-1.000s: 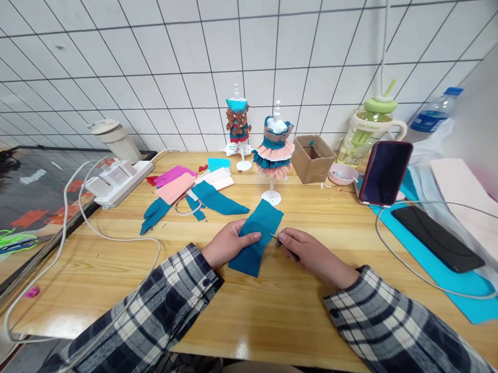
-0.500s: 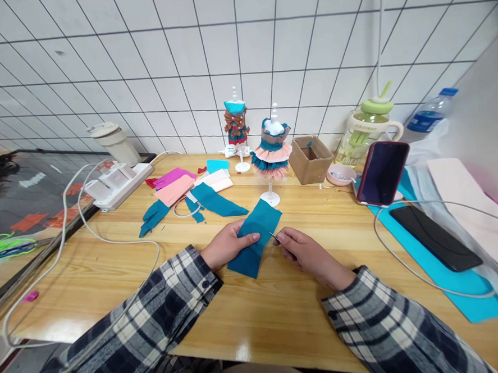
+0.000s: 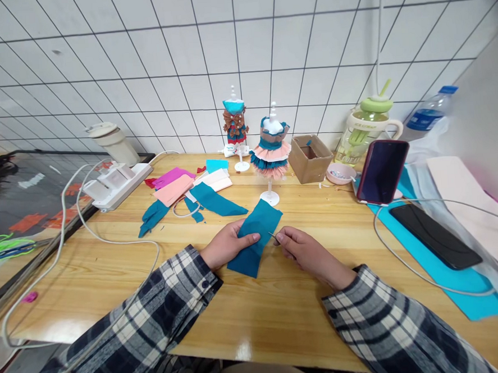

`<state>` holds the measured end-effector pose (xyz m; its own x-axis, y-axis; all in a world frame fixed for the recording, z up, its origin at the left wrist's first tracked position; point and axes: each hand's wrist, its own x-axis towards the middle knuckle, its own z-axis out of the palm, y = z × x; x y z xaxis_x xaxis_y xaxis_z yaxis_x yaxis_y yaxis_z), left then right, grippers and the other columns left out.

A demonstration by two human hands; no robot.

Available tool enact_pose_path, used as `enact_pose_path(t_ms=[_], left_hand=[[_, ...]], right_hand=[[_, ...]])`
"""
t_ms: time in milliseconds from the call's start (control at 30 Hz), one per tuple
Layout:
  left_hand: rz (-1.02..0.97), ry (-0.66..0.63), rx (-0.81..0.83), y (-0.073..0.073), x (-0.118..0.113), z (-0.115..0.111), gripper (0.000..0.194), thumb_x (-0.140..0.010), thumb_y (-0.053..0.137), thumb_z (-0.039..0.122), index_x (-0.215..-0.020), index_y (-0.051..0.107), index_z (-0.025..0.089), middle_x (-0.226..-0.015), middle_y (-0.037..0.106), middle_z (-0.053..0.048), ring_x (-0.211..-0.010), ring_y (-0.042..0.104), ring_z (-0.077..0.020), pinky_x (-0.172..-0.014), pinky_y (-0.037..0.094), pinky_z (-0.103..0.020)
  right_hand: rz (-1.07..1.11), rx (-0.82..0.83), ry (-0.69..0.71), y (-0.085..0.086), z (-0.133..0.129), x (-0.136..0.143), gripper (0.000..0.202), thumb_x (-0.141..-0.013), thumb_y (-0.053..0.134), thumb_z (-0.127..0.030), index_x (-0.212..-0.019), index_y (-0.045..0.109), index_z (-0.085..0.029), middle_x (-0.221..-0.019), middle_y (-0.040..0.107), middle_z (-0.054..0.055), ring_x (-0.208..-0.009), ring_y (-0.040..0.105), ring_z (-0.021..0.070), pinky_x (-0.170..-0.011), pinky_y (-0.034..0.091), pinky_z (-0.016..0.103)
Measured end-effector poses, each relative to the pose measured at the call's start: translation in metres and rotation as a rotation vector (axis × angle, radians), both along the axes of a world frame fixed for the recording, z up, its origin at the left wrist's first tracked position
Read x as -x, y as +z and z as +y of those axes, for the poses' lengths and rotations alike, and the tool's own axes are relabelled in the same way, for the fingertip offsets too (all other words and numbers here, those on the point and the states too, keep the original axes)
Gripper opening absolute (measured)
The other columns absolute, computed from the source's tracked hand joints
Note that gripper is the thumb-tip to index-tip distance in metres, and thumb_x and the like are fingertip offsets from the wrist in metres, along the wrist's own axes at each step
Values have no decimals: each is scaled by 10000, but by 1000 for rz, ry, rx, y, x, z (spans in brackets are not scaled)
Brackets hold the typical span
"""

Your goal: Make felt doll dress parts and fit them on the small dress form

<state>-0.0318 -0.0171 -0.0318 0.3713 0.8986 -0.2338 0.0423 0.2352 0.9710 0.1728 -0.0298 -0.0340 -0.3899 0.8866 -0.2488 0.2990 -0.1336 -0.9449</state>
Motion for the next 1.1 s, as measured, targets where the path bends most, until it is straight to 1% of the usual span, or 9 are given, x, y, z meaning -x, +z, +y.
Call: enact_pose_path(t_ms=[200,333,500,667,833,1000,1100], left_hand=[[3,-10,-6,0,0,1,357,-714,729,370,-955,622,129,-837,698,-30,-689,604,-151,-662,471,-260],[14,-15,-24,0,1,1,352,-726,722,360,-966,617,125,-839,697,-28,-693,599,-144,-666,471,-253],[25,-20,-35,-2,2,1,365,-744,702,374,-1004,616,132,-887,705,-40,-728,616,-165,-684,479,-271],[62,-68,-78,-3,2,2,349,-747,699,371,-998,635,138,-937,705,-44,-785,619,-174,-714,478,-266],[76,-82,-92,-4,2,2,361,-752,689,383,-1017,640,144,-958,708,-48,-810,627,-189,-747,482,-285],[91,-79,-133,-6,2,2,377,-750,685,398,-1026,643,145,-996,705,-55,-859,628,-207,-783,483,-303],[109,-87,-154,-7,2,2,371,-757,678,400,-1023,645,143,-999,703,-56,-876,623,-211,-796,482,-305]], right_hand=[[4,-23,6,-2,1,0,329,-883,420,-496,-791,513,-193,-561,380,-60,-504,342,98,-485,274,227],[-14,-41,19,-4,1,-1,337,-899,396,-498,-781,496,-199,-572,406,-59,-486,334,90,-479,273,226],[-23,-36,19,-3,1,-1,344,-907,382,-504,-792,495,-199,-575,411,-62,-469,328,83,-467,272,223],[-5,-58,22,-7,2,-2,361,-896,395,-533,-795,497,-202,-567,415,-60,-475,346,87,-471,279,224],[-14,-50,35,-7,2,-1,352,-894,404,-527,-818,508,-199,-565,418,-58,-477,349,91,-471,281,226],[53,-48,34,-8,2,0,358,-875,430,-546,-787,475,-202,-591,399,-56,-515,358,98,-485,290,230],[49,-72,37,-9,2,0,357,-874,435,-541,-785,484,-200,-610,402,-52,-543,369,103,-509,302,235]])
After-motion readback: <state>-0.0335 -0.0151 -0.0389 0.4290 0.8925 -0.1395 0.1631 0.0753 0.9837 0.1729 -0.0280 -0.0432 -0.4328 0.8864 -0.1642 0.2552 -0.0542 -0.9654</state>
